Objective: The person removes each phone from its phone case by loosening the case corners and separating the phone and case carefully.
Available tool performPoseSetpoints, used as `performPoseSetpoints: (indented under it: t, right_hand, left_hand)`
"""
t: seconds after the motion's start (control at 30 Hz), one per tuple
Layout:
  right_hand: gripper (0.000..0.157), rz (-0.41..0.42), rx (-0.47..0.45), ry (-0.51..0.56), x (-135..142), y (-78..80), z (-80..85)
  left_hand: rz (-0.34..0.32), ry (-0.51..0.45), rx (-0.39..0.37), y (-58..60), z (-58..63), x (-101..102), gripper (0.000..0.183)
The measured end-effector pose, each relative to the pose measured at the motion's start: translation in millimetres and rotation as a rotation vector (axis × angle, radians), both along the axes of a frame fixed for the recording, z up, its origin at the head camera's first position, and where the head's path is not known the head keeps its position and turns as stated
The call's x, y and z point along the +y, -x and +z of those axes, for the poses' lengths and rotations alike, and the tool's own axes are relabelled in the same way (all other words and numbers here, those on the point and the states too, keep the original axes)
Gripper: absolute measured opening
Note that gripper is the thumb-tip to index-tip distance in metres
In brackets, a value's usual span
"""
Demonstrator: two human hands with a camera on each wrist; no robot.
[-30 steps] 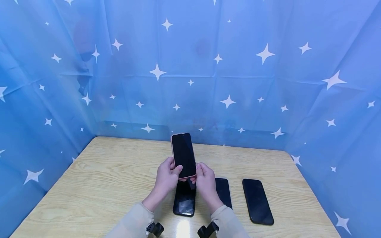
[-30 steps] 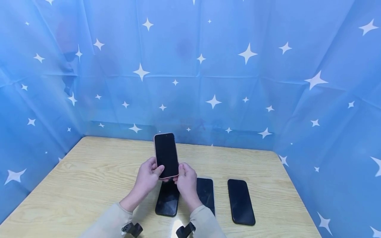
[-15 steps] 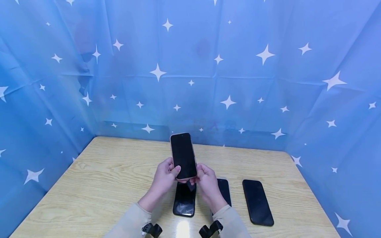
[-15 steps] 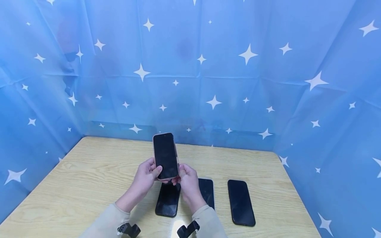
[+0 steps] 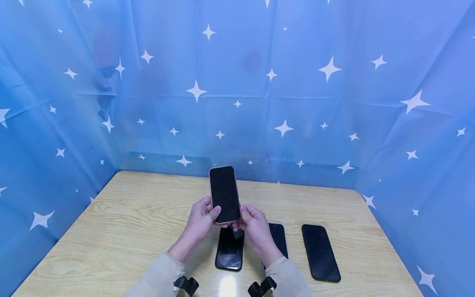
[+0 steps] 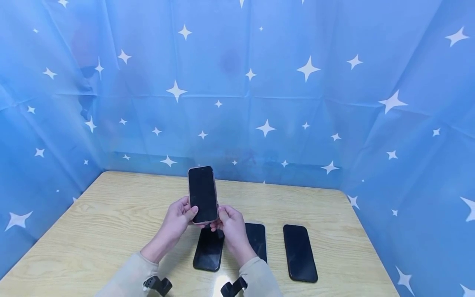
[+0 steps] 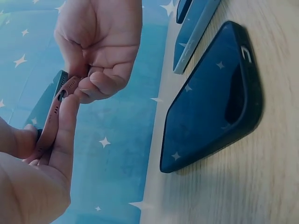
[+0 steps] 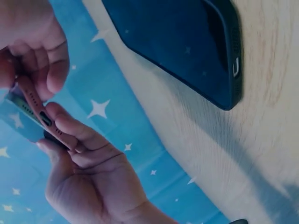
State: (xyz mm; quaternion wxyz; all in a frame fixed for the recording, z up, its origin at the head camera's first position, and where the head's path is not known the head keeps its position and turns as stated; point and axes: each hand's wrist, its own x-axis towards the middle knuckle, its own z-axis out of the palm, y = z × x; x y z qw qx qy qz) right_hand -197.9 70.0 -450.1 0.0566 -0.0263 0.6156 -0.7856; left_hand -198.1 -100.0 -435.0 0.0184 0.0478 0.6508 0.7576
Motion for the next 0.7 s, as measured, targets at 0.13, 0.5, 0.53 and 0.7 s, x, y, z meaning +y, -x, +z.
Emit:
performPoseSetpoints:
  t: [0.13, 0.5, 0.53, 0.7]
  right_hand:
    - [0.026, -0.045, 0.015, -0.070, -1.4, -1.5, 2.4]
    - [0.027, -0.198, 0.019, -0.280, -4.8, -7.4, 7.4]
    - [0.027, -0.203, 0.015, -0.288, -4.9, -7.6, 7.7]
    - [0.029, -0.209, -0.018, -0.287, -5.7, -9.1, 10.4]
  left_hand:
    - [0.022, 0.036, 0.019, -0.5, 1.8, -1.8, 0.015]
    - [0.014, 0.103, 0.095, -2.8, 1.9, -6.1, 0.016]
    - [0.015, 0.119, 0.106, -2.7, 1.2, -6.1, 0.016]
    - [0.038, 0.174, 0.135, -3.4, 0.3, -4.6, 0.012]
